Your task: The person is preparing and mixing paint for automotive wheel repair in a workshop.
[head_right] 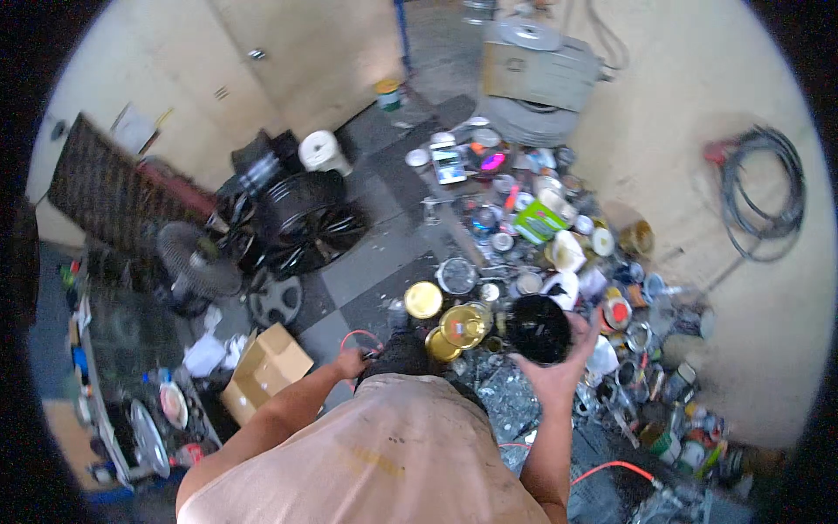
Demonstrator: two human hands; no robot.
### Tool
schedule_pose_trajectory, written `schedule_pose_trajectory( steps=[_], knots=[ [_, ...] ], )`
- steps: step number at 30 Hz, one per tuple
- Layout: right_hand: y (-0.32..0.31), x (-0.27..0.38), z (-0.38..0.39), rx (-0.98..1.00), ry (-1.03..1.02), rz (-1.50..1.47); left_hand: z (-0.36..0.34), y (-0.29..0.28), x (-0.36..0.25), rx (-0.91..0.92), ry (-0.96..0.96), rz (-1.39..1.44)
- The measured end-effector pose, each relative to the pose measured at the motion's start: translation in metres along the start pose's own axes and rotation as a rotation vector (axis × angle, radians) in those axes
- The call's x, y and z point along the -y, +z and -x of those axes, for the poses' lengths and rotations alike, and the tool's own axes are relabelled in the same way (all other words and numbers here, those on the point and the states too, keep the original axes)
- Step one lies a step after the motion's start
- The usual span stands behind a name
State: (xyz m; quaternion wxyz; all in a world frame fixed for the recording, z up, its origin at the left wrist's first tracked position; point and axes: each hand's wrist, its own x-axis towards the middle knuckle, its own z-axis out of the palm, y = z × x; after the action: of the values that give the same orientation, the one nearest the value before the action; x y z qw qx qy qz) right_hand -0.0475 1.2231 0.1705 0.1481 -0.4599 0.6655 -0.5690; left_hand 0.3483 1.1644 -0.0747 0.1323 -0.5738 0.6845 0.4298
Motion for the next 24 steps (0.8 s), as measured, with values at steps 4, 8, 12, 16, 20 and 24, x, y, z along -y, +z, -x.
schedule_pose_trajectory(
  steps=[4, 8, 12, 16, 20, 24],
  knots=[
    [0.033, -0.019, -0.006, 0.008, 0.116, -0.089, 0.032, -0.011, 0.037, -0.05, -0.078, -0.067],
    [0.07, -0.032, 0.004, 0.152, 0.139, -0.131, 0.052, -0.036, 0.068, -0.198, -0.112, -0.028],
    [0.097, -0.044, -0.004, 0.14, 0.173, -0.021, 0.063, -0.046, 0.091, -0.268, -0.232, 0.065],
    [0.13, -0.047, -0.004, 0.149, 0.245, 0.031, 0.048, -0.06, 0.108, -0.116, -0.107, -0.022],
    [0.151, -0.046, -0.011, 0.076, 0.279, -0.018, 0.011, -0.103, 0.114, -0.059, -0.063, -0.015],
    [0.194, -0.048, -0.031, 0.031, 0.237, 0.073, -0.042, -0.157, 0.133, -0.113, -0.233, 0.214]
  ],
)
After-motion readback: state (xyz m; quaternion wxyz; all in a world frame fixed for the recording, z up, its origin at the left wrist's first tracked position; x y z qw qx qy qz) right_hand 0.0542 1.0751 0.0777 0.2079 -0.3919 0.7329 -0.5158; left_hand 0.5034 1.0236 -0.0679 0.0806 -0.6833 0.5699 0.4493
